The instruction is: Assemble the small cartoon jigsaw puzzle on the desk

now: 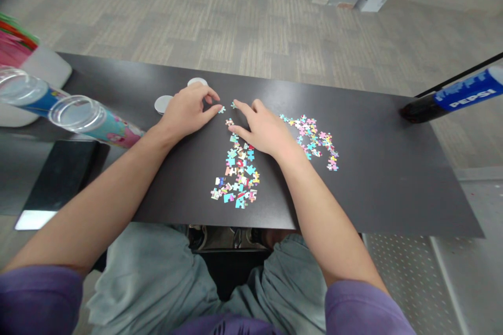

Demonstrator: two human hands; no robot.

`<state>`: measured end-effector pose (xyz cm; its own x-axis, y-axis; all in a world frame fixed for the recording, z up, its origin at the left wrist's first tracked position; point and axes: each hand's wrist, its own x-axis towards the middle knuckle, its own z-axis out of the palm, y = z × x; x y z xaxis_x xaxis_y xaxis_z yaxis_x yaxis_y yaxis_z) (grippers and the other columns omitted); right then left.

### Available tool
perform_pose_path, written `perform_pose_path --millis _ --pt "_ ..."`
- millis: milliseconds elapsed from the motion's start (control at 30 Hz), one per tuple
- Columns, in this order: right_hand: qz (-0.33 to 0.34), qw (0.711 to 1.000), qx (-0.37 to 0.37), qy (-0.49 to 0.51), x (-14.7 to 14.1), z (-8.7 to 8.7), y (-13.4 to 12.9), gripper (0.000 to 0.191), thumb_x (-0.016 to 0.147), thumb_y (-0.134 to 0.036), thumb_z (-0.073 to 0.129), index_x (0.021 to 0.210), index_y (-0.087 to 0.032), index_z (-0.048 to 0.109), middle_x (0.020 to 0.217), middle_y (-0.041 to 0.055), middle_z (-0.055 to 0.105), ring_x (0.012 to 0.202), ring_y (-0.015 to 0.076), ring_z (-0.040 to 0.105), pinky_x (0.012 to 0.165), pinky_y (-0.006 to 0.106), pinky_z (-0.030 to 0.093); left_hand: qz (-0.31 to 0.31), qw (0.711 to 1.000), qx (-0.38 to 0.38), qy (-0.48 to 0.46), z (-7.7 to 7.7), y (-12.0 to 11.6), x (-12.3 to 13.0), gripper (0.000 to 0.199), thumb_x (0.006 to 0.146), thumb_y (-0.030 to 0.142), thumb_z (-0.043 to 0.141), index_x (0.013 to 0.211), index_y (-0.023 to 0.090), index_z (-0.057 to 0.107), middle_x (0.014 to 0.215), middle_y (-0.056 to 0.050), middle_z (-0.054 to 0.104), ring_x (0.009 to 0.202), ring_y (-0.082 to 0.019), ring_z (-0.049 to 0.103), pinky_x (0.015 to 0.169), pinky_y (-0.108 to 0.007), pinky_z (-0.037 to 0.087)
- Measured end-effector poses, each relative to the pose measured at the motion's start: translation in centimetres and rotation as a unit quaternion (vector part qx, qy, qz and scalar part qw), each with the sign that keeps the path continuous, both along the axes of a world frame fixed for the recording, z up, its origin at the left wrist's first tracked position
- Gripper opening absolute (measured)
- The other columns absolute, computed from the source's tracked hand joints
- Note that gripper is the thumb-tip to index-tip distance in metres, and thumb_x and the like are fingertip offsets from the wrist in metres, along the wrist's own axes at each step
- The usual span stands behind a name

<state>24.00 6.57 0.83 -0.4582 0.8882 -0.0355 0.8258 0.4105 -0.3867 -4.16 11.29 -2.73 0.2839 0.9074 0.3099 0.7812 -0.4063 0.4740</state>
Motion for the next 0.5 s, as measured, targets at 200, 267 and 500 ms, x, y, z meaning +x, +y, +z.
perform_pose_path --millis 200,267,500 --pt "0.016 1.0 -0.015 0.012 0.6 0.1 0.2 0.078 0.126 -0.068 0.069 0.188 -0.021 0.074 0.157 0.0256 0.074 0.118 0.0457 0.082 0.116 0.067 0.069 0.015 1.0 -0.008 0.007 0.4 0.0 0.3 0.006 0.118 0.026 0.082 0.114 0.031 0.084 0.12 -0.008 0.081 0.111 -0.033 0.079 0.099 -0.051 0.064" --pt "0.04 0.998 -0.022 0.031 1.3 0.1 0.5 0.069 0.126 -0.066 0.071 0.18 -0.025 0.081 0.149 0.0204 0.076 0.113 0.0406 0.081 0.115 0.061 0.069 0.021 1.0 0.003 0.008 0.3 0.0 0.3 0.011 0.12 0.027 0.076 0.112 0.03 0.083 0.12 -0.008 0.082 0.112 -0.033 0.08 0.098 -0.051 0.065" --pt "0.127 0.988 -0.052 0.075 2.8 1.2 1.2 0.053 0.122 -0.069 0.075 0.15 -0.031 0.099 0.121 0.0122 0.08 0.099 0.0343 0.076 0.103 0.053 0.063 0.013 1.0 0.006 0.004 0.1 0.2 0.2 0.011 0.115 0.023 0.078 0.108 0.031 0.083 0.117 -0.008 0.084 0.113 -0.032 0.084 0.098 -0.049 0.068"
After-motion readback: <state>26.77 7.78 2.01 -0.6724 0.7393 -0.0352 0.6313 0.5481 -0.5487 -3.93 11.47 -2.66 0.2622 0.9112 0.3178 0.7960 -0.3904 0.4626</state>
